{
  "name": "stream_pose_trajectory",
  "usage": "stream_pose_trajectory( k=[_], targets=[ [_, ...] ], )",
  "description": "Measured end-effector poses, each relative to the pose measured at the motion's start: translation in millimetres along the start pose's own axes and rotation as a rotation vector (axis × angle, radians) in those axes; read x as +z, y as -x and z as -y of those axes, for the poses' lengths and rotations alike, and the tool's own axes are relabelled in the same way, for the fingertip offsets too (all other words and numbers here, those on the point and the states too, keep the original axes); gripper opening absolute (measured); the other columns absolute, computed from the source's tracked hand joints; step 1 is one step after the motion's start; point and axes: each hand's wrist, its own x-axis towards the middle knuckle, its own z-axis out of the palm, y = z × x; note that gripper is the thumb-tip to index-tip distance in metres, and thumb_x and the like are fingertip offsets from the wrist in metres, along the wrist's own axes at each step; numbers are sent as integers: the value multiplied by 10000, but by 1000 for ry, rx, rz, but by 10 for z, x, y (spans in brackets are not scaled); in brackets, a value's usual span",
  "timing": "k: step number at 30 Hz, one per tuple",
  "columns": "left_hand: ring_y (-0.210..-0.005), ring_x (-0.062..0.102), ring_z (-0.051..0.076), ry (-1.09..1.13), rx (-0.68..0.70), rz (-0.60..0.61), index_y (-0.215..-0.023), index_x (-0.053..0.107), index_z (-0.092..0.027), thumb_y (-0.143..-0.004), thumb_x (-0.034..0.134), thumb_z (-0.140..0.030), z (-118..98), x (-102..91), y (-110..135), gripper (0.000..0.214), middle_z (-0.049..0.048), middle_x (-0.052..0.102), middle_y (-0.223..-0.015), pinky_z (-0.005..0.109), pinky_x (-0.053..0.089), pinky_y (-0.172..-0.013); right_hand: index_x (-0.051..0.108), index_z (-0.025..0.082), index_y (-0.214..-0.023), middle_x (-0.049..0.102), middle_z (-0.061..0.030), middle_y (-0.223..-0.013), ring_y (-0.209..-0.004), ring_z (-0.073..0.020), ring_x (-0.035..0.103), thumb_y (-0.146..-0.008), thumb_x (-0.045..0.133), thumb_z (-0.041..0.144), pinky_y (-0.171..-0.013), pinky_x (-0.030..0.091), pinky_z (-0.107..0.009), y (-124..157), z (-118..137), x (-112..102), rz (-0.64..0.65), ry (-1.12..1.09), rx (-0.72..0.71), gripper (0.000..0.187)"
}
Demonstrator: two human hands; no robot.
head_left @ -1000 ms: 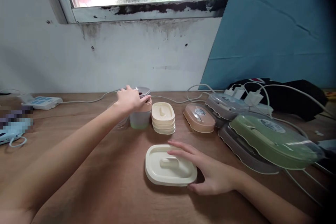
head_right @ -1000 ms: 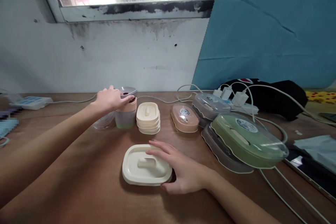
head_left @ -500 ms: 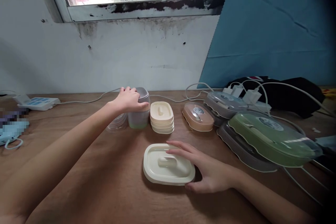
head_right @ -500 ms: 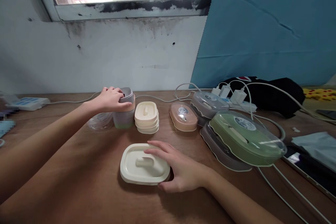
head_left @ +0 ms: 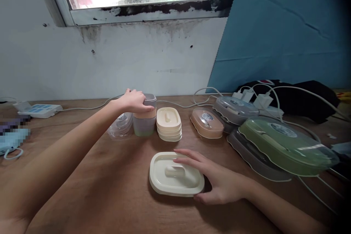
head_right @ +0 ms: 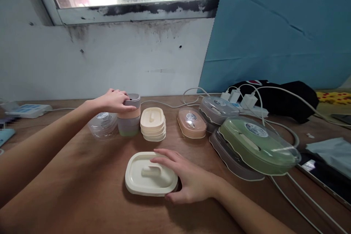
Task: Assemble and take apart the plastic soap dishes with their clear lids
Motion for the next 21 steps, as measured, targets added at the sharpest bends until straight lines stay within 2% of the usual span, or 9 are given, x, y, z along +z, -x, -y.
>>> stream_pose_trajectory(
  k=[7,14,17,19,21],
  targets=[
    [-912,519,288,-12,76,-12,-743,642,-139,-794,349,-639,-6,89,81,582,135,611,-956,437,318,-863,331,239,-1373,209,-125,-1478,-1343,-328,226,-667,685,346,-1055,260,-497,-5,-2,6,-12,2,3,798],
    [-934,517,291,-10,95,-49,-811,648,-152,-796,380,-627,6,146,115,545,121,615,-998,446,300,-885,325,207,-1359,314,-149,-1380,-1292,-323,317,-653,685,358,-1043,288,-460,-12,27,42,-107,-20,-72,807],
    [-946,515,298,-12,95,-64,-833,657,-142,-798,395,-621,2,163,139,547,129,613,-1008,462,286,-903,305,210,-1340,309,-150,-1369,-1290,-317,318,-671,672,339,-1038,303,-443,6,29,15,-247,-21,-90,775],
    [-969,510,300,-8,97,-76,-879,663,-132,-804,396,-619,-1,175,153,560,139,603,-1043,469,270,-924,318,232,-1303,322,-136,-1361,-1289,-307,318,-694,647,319,-1032,315,-431,-1,30,-54,-429,16,-96,697],
    [-1028,488,303,1,93,-94,-942,663,-130,-811,380,-630,0,184,163,589,155,571,-1122,473,247,-949,350,251,-1250,384,-122,-1313,-1248,-303,371,-730,611,340,-1006,344,-438,-55,35,-162,-642,85,-21,589]
  ],
)
